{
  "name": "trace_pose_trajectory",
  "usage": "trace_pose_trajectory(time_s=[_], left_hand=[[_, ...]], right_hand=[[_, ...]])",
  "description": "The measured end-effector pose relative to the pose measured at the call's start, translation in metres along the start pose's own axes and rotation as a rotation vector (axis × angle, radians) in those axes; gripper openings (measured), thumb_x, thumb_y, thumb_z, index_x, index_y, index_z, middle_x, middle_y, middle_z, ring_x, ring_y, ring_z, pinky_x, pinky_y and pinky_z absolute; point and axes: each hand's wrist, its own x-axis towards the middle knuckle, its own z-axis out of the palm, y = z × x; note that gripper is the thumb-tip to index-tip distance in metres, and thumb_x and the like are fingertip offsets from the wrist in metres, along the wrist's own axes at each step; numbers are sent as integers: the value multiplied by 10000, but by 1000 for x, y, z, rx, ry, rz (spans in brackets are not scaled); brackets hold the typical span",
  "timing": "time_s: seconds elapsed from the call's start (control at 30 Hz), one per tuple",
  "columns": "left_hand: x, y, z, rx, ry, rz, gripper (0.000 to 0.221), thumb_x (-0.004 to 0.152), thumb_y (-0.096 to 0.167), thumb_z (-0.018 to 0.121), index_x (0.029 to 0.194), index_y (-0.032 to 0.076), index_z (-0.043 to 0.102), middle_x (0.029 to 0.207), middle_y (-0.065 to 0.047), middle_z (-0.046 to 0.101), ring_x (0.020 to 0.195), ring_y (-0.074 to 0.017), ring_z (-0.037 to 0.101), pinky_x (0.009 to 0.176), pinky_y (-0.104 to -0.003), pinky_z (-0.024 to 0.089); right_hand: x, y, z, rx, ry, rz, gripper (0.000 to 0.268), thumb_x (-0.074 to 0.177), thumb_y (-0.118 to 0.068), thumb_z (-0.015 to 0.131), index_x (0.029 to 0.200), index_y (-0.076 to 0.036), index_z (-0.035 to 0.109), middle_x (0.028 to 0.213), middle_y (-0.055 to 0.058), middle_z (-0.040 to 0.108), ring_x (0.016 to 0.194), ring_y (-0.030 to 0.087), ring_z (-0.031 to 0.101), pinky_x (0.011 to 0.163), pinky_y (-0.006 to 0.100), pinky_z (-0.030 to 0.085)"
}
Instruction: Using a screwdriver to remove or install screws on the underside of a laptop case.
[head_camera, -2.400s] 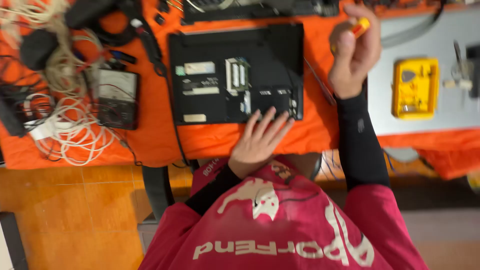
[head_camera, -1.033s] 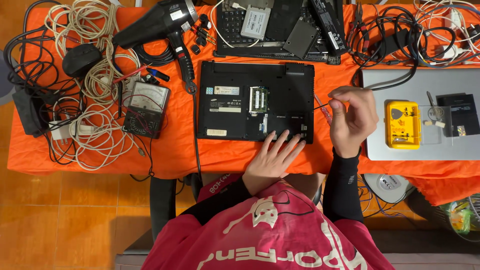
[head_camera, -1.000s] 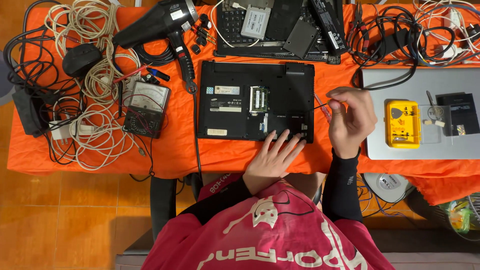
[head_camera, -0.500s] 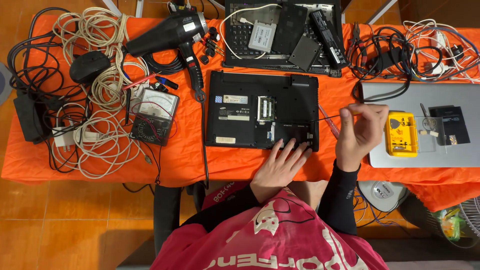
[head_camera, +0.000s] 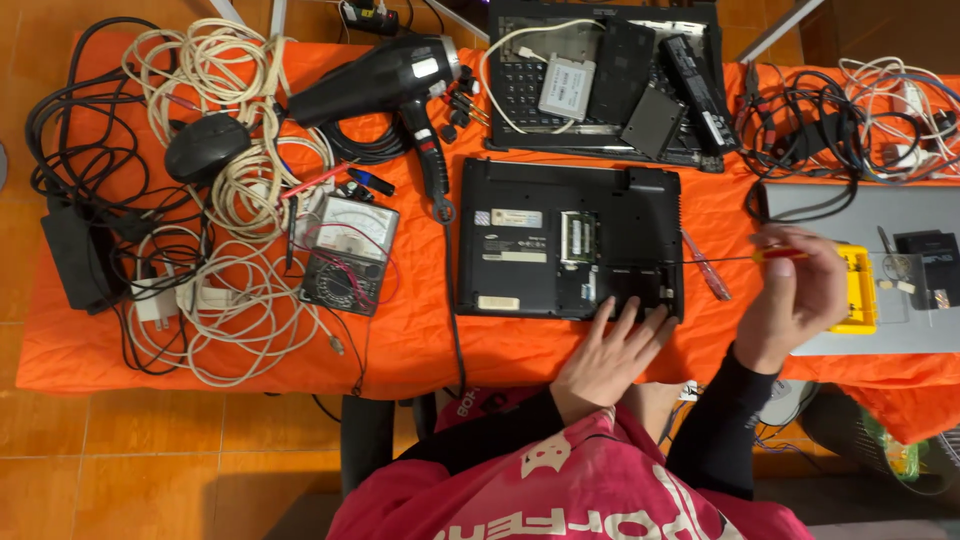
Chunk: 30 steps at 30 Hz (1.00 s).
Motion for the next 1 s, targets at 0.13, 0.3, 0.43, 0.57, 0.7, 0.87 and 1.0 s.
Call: trace_pose_trajectory(time_s=[0.13,0.3,0.43,0.57,0.7,0.87,1.0], left_hand=[[0,-1,2,-67,-1,-10,712,933,263,571,1604,125,378,1612,-68,437,1480,-317,420,1285,-548,231],[-1,0,-2,-61,3,-26,733,957,272,586,1634,130,343,1603,-60,451,1480,-316,434,1317,-546,226],[-1,-5,-7,-74,-30,-5,765,932,267,585,1640,126,330,1604,-75,444,1474,-326,427,1303,-550,223],[-3,-6,-9,-111,-40,4,769,924,254,582,1638,133,323,1637,-64,422,1501,-321,414,1326,-526,215],[-4,-7,-9,-159,-10,2,748,962,251,569,1649,102,315,1657,-84,407,1520,-340,403,1343,-525,209],[-3,-6,-4,-135,-4,14,748,943,255,567,1634,106,323,1645,-85,404,1506,-345,392,1314,-530,204],[-4,-5,-2,-143,-1,23,760,928,267,592,1622,100,331,1645,-100,393,1508,-352,381,1301,-545,198]], right_hand=[[9,-3,6,-263,-11,-110,96,1158,86,654,1182,52,567,1246,85,522,1017,174,595,947,312,521],[0,13,-12,-283,99,-49,65,1175,81,632,1185,50,575,1104,42,478,937,156,625,859,282,558],[4,0,0,-361,116,-73,86,1216,41,647,1201,35,562,1143,64,523,923,167,646,820,283,553],[-6,-1,-4,-334,132,-57,157,1192,11,543,1347,34,557,1101,115,618,943,199,632,907,323,570],[-15,8,-20,-319,64,-30,189,1254,20,591,1434,51,539,1365,175,632,1186,252,658,1057,321,527],[-11,-7,-6,-404,22,-141,139,1216,38,672,1323,54,584,1207,104,514,1060,211,586,947,309,518],[-13,0,-19,-320,27,-44,112,1206,37,664,1289,49,589,1168,62,517,1066,170,610,973,307,554]])
